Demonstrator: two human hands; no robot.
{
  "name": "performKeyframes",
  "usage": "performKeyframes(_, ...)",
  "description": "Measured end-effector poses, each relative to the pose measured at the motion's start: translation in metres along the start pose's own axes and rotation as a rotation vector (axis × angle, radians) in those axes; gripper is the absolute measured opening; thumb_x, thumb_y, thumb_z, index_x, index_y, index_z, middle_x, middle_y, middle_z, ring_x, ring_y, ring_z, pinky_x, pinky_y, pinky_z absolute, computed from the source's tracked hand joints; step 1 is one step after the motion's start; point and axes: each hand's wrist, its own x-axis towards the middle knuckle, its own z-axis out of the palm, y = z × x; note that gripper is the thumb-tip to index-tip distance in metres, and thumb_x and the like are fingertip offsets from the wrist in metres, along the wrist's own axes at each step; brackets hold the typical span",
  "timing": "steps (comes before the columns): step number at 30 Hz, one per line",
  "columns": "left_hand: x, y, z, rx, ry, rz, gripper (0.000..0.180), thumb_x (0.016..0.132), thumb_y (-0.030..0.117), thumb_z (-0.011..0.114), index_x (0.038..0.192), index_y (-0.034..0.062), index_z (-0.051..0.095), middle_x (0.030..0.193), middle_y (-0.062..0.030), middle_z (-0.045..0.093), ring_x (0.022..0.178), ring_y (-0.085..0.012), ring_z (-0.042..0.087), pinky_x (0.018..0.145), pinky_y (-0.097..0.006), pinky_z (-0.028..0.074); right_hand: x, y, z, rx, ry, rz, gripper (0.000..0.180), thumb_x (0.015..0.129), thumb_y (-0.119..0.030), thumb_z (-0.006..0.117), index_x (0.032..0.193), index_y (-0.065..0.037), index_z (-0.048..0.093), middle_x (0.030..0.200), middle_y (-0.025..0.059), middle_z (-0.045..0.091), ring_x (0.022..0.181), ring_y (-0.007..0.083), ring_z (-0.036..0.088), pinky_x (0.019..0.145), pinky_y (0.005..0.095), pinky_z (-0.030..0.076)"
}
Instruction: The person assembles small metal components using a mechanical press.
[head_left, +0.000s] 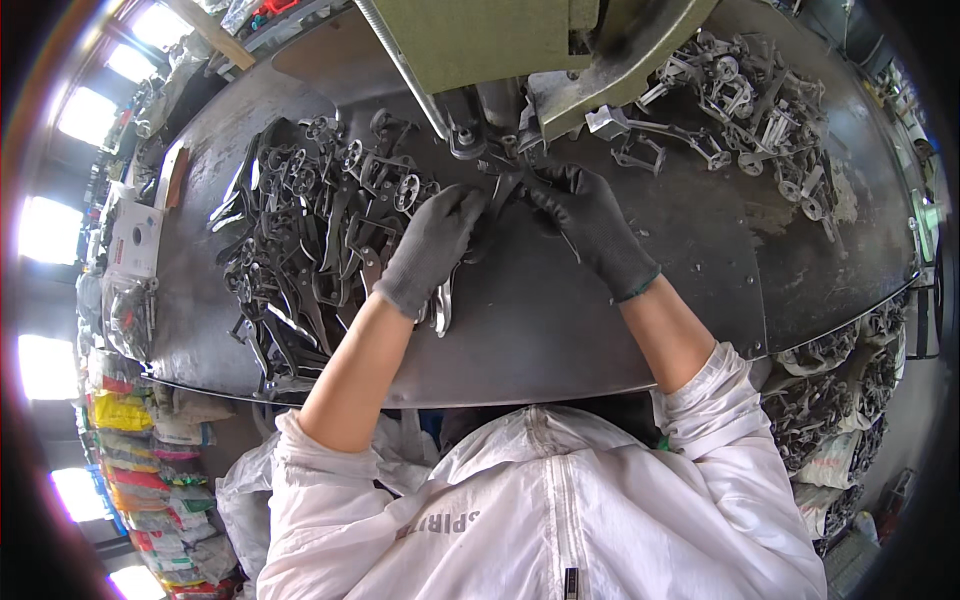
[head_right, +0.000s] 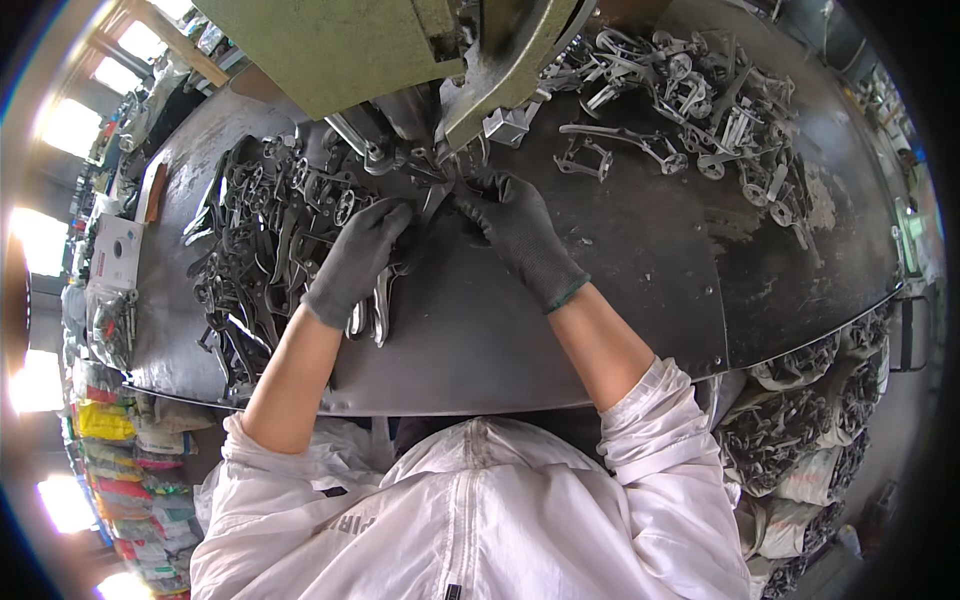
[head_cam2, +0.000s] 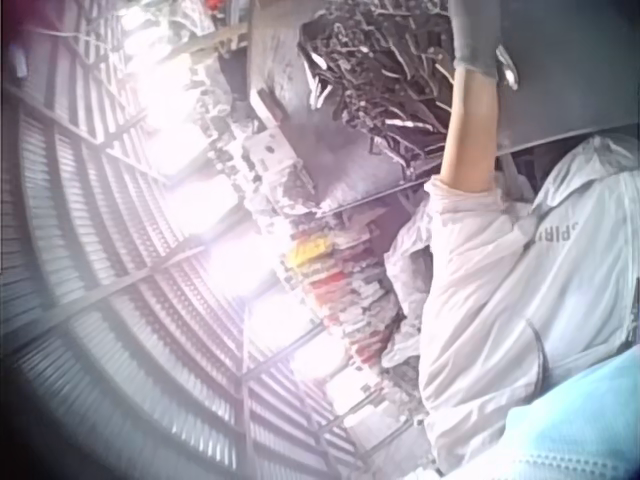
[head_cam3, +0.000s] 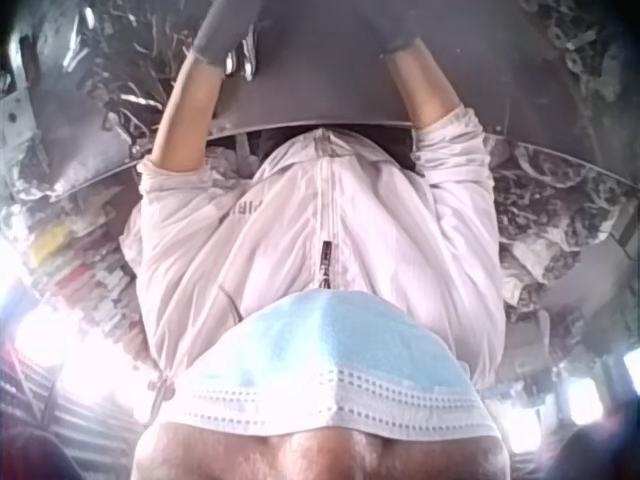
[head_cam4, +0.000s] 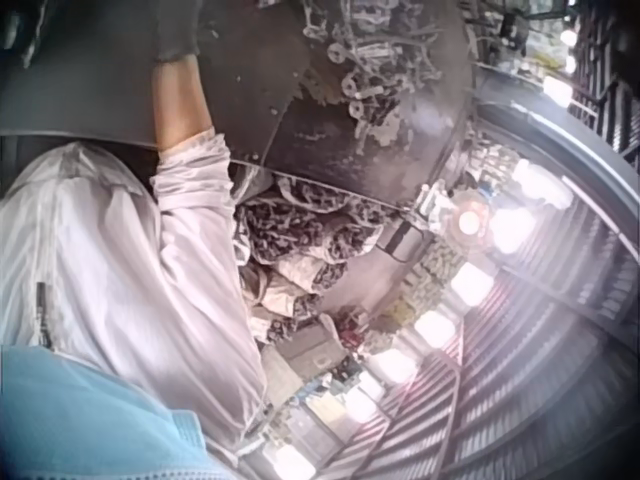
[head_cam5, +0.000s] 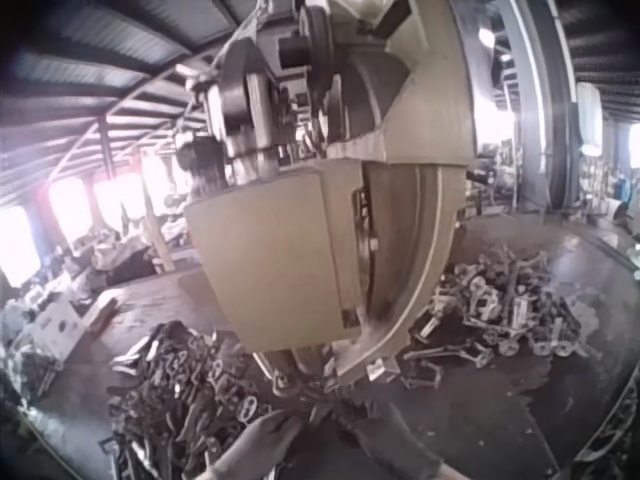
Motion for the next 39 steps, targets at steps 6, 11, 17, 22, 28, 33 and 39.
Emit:
performKeyframes(6, -0.030, -0.006, -0.008, -0.347, 0.261, -0.078, 0.024, 0.094, 0.012, 0.043, 0.110, -0.0022, 0.053, 0.101, -0.0082, 0.058, 0.088, -0.0130, 0.059, 0.074, -0.026, 0.053, 0.004, 0.002, 0.001, -0.013, 0.009, 0.113, 0.022, 0.086, -0.018, 0.061, 0.101, -0.003, 0.059, 0.084, 0.0009, 0.061, 0.065, 0.0062, 0.055, 0.055, 0.0222, 0.050)
performKeyframes(11, -0.042, 0.006, -0.013, -0.365, 0.367, -0.010, 0.021, 0.093, 0.011, 0.046, 0.107, -0.0012, 0.056, 0.097, -0.0075, 0.061, 0.086, -0.0123, 0.059, 0.073, -0.025, 0.052, -0.007, -0.022, 0.009, -0.090, 0.063, 0.021, 0.021, 0.086, -0.016, 0.060, 0.102, -0.002, 0.058, 0.080, 0.0023, 0.061, 0.064, 0.0059, 0.055, 0.052, 0.0231, 0.048)
performKeyframes(17, -0.048, 0.022, -0.007, -0.320, 0.462, -0.029, 0.018, 0.091, 0.010, 0.051, 0.104, -0.0006, 0.058, 0.090, -0.0056, 0.063, 0.078, -0.0102, 0.061, 0.068, -0.022, 0.050, -0.014, -0.010, 0.005, -0.058, 0.020, 0.222, 0.015, 0.087, -0.011, 0.056, 0.098, 0.000, 0.056, 0.076, 0.0027, 0.059, 0.060, 0.0079, 0.055, 0.052, 0.0227, 0.047)
performKeyframes(22, -0.040, 0.032, -0.001, -0.338, 0.426, -0.036, 0.017, 0.090, 0.010, 0.052, 0.102, -0.0005, 0.058, 0.089, -0.0052, 0.063, 0.072, -0.0088, 0.061, 0.064, -0.021, 0.049, -0.013, 0.000, -0.002, 0.014, 0.007, 0.181, 0.014, 0.087, -0.009, 0.054, 0.098, 0.000, 0.056, 0.075, 0.0026, 0.058, 0.059, 0.0087, 0.056, 0.052, 0.0228, 0.047)
performKeyframes(28, -0.030, 0.040, 0.006, -0.031, 0.544, 0.209, 0.014, 0.080, 0.003, 0.058, 0.094, 0.0019, 0.058, 0.080, -0.0097, 0.062, 0.068, -0.0205, 0.062, 0.062, -0.028, 0.049, -0.017, 0.003, 0.009, 0.070, 0.037, 0.146, 0.018, 0.087, -0.009, 0.054, 0.101, 0.002, 0.055, 0.075, 0.0034, 0.058, 0.058, 0.0086, 0.055, 0.050, 0.0227, 0.047)
performKeyframes(33, -0.010, 0.036, 0.023, 0.335, 0.572, 0.504, 0.028, 0.076, 0.002, 0.057, 0.104, 0.0032, 0.057, 0.104, -0.0140, 0.059, 0.098, -0.0330, 0.055, 0.087, -0.038, 0.044, -0.021, -0.006, 0.026, -0.011, 0.122, -0.023, 0.021, 0.086, -0.008, 0.056, 0.102, 0.004, 0.055, 0.075, 0.0043, 0.059, 0.062, 0.0126, 0.057, 0.056, 0.0257, 0.048)
performKeyframes(39, -0.007, -0.021, 0.047, 0.940, 0.426, 0.289, 0.028, 0.079, 0.018, 0.053, 0.104, 0.0069, 0.060, 0.118, -0.0124, 0.053, 0.119, -0.0304, 0.040, 0.104, -0.042, 0.026, 0.064, 0.011, -0.024, -1.503, 0.426, -1.196, 0.020, 0.080, -0.007, 0.058, 0.099, -0.002, 0.060, 0.093, 0.0114, 0.062, 0.087, 0.0254, 0.058, 0.075, 0.0379, 0.047)
